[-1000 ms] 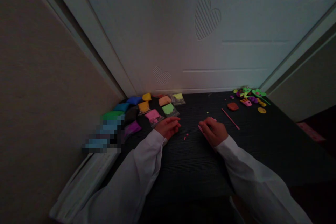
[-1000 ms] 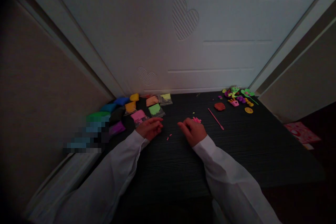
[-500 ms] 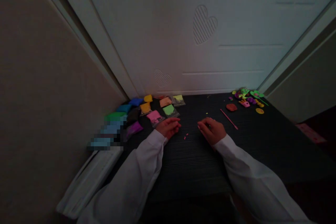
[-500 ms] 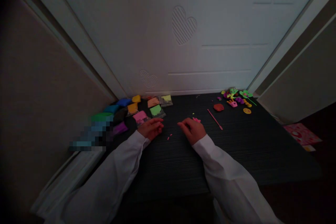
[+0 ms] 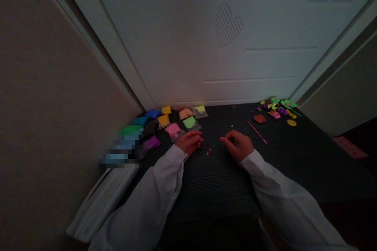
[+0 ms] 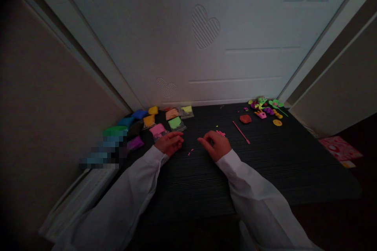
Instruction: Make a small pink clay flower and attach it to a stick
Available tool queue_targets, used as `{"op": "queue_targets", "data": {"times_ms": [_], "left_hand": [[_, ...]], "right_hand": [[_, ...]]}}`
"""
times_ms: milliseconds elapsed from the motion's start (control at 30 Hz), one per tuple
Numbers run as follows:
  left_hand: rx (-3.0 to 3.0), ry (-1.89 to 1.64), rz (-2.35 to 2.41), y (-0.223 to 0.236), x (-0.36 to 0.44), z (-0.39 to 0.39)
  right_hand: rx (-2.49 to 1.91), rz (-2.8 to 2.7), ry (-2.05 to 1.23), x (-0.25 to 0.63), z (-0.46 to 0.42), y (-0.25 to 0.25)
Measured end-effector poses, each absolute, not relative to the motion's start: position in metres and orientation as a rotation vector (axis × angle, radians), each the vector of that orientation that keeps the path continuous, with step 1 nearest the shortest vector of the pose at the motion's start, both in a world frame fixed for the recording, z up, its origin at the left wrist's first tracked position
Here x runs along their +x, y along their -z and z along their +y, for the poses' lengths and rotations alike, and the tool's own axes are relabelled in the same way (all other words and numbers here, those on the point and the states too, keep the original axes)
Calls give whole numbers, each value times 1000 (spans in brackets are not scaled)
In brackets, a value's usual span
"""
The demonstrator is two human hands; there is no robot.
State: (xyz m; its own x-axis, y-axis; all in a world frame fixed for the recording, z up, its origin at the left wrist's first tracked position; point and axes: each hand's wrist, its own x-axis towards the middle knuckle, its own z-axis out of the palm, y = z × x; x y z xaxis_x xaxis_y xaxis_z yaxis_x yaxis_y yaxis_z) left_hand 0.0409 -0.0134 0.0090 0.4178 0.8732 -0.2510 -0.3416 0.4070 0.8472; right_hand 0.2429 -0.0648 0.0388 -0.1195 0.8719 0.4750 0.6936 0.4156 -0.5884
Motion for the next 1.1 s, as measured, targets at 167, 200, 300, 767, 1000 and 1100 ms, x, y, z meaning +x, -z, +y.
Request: {"op": "queue_targets", "data": {"times_ms": [167, 200, 300, 767, 1000, 1100], "left_hand": [[803, -873, 788, -9, 41, -13], [804, -873, 785, -9, 41, -13], [805, -869, 780, -8, 40, -13], [796, -867, 789, -9, 40, -13], [806, -872, 798, -9, 40, -13], [810, -875, 796, -10, 41, -14]], "right_hand": [[-1297, -1875, -275, 242, -63, -37], [-1285, -1882, -275, 242, -63, -36], [-1260, -1899, -273, 242, -63, -37], [-1263, -1888, -273, 241, -64, -38], [-1286, -1931, -277, 242, -66, -39], [-1277, -1950, -282, 241, -65, -38]]}}
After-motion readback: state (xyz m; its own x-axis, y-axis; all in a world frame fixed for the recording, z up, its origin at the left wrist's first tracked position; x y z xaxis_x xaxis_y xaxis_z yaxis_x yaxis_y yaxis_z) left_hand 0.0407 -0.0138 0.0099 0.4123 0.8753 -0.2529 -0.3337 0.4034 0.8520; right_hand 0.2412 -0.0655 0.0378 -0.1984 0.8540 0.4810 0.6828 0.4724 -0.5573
